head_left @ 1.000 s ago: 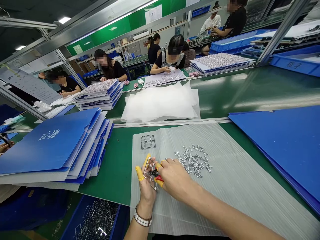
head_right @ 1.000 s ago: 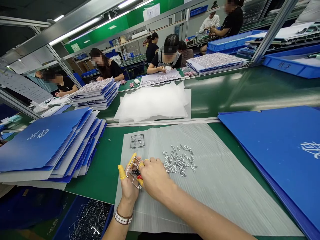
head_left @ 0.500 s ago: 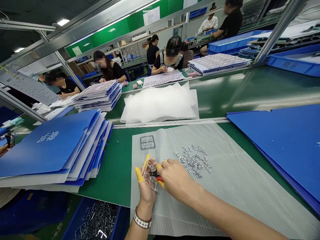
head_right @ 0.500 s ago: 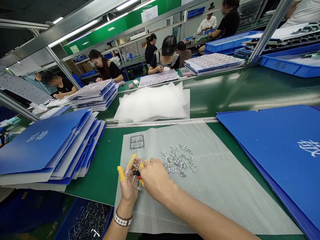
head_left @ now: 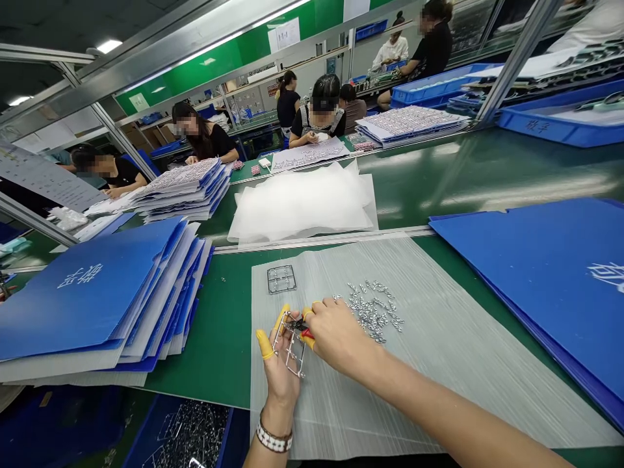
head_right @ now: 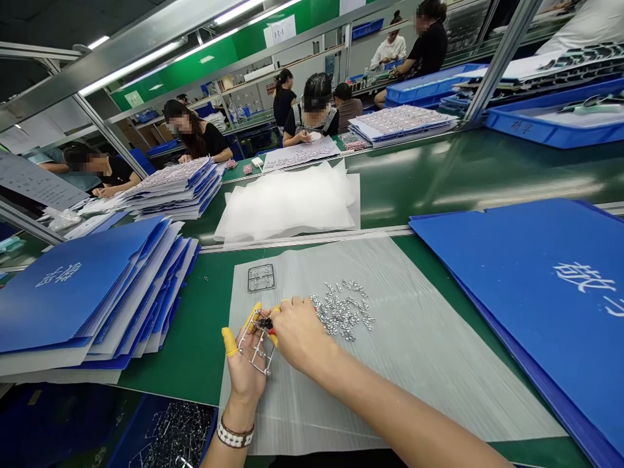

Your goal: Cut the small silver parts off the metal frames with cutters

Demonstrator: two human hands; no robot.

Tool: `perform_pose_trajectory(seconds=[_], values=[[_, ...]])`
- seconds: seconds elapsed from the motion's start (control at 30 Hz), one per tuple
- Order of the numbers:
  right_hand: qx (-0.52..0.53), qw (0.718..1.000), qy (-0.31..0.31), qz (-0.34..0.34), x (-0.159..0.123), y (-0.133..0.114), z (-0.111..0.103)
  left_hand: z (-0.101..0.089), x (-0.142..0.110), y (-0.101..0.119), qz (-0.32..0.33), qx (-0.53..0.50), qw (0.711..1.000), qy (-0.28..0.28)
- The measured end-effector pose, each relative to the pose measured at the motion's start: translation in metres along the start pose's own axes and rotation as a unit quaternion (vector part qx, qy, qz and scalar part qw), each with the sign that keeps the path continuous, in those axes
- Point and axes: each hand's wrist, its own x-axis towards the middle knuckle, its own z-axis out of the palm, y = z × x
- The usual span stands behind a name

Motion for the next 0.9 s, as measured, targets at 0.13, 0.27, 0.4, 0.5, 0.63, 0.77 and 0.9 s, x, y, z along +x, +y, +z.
perform_pose_trajectory(seconds=[0.13, 0.27, 0.4, 0.5, 0.63, 0.77, 0.9], values=[[0.005, 1.000, 0.005, 0.001, 0.001, 0.000, 0.002, -0.001, 0.001, -0.001, 0.012, 0.014, 1.000, -0.001], [0.006, 1.000, -0.001, 0.006, 0.001, 0.000, 0.003, -0.002, 0.000, -0.002, 0.014, 0.025, 1.000, 0.002], [0.001, 1.000, -0.007, 0.003, 0.000, 0.000, 0.001, -0.002, -0.001, -0.003, 0.013, 0.030, 0.999, 0.004], [-0.009, 1.000, -0.001, -0.002, -0.001, -0.001, 0.001, -0.001, -0.001, -0.003, 0.009, 0.028, 1.000, 0.003], [-0.021, 1.000, 0.010, -0.017, -0.001, -0.003, 0.004, -0.001, -0.001, -0.002, 0.009, 0.031, 0.999, 0.012], [-0.026, 0.999, 0.013, -0.030, -0.001, -0.003, 0.004, -0.001, -0.001, 0.002, 0.008, 0.023, 1.000, 0.012], [-0.024, 0.999, 0.021, -0.013, -0.004, 0.002, 0.005, -0.003, 0.001, 0.008, -0.017, -0.003, 1.000, 0.021]])
